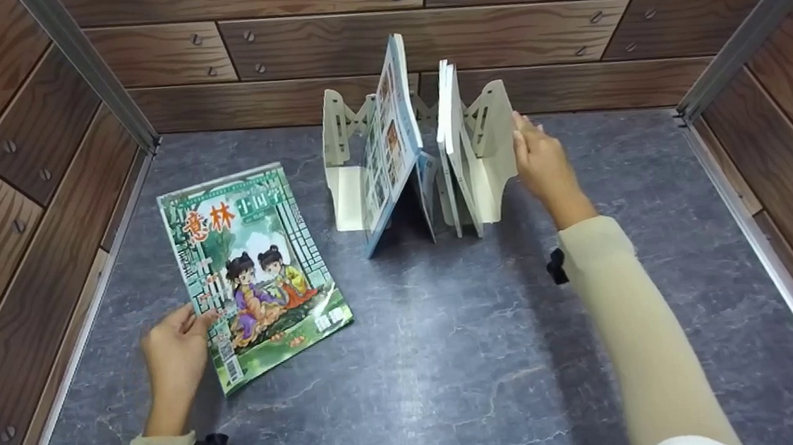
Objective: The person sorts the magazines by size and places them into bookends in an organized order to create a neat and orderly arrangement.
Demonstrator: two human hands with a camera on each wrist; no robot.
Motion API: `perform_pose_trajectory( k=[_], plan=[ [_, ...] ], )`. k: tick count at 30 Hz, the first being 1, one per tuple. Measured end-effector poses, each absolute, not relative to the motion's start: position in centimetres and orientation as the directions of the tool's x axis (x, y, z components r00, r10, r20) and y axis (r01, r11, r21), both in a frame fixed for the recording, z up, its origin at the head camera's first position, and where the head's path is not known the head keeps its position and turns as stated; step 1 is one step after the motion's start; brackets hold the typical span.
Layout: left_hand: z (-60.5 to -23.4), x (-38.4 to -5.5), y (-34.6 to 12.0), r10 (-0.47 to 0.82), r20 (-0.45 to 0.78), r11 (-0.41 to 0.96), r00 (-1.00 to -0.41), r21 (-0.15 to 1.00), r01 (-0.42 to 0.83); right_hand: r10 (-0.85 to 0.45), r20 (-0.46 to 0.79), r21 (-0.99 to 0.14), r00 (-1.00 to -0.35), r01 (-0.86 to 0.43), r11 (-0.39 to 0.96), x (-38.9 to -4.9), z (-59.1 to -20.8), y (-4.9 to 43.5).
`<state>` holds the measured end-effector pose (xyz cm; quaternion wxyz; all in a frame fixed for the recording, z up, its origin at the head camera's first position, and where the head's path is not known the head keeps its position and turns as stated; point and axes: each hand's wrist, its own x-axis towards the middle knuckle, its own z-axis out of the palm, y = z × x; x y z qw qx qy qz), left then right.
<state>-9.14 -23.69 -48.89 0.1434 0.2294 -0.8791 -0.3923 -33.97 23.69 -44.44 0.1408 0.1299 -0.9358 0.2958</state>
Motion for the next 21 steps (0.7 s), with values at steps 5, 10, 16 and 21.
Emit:
perform_pose_trajectory(
  k=[5, 10, 16, 21],
  plan=[
    [-48.2, -8.2, -22.0, -0.542, 0.26, 0.603, -0.799, 0.782, -0.155, -0.156, 0.341, -0.512, -0.927, -0.323, 0.796, -33.9, -44.3, 23.7],
    [-47.8, -8.0, -20.8, -0.545, 0.412, 0.598, -0.73, 0.802, 0.006, -0.157, 0.338, -0.512, -0.928, -0.321, 0.797, -33.9, -44.3, 23.7],
    [-47.1, -8.1, -19.5, -0.503, 0.548, 0.581, -0.668, 0.787, 0.208, -0.163, 0.346, -0.507, -0.924, -0.331, 0.796, -33.9, -44.3, 23.6],
    [-46.9, -8.6, -18.8, -0.497, 0.552, 0.552, -0.669, 0.797, 0.247, -0.165, 0.362, -0.499, -0.918, -0.34, 0.797, -33.9, -44.4, 23.6]
  ],
)
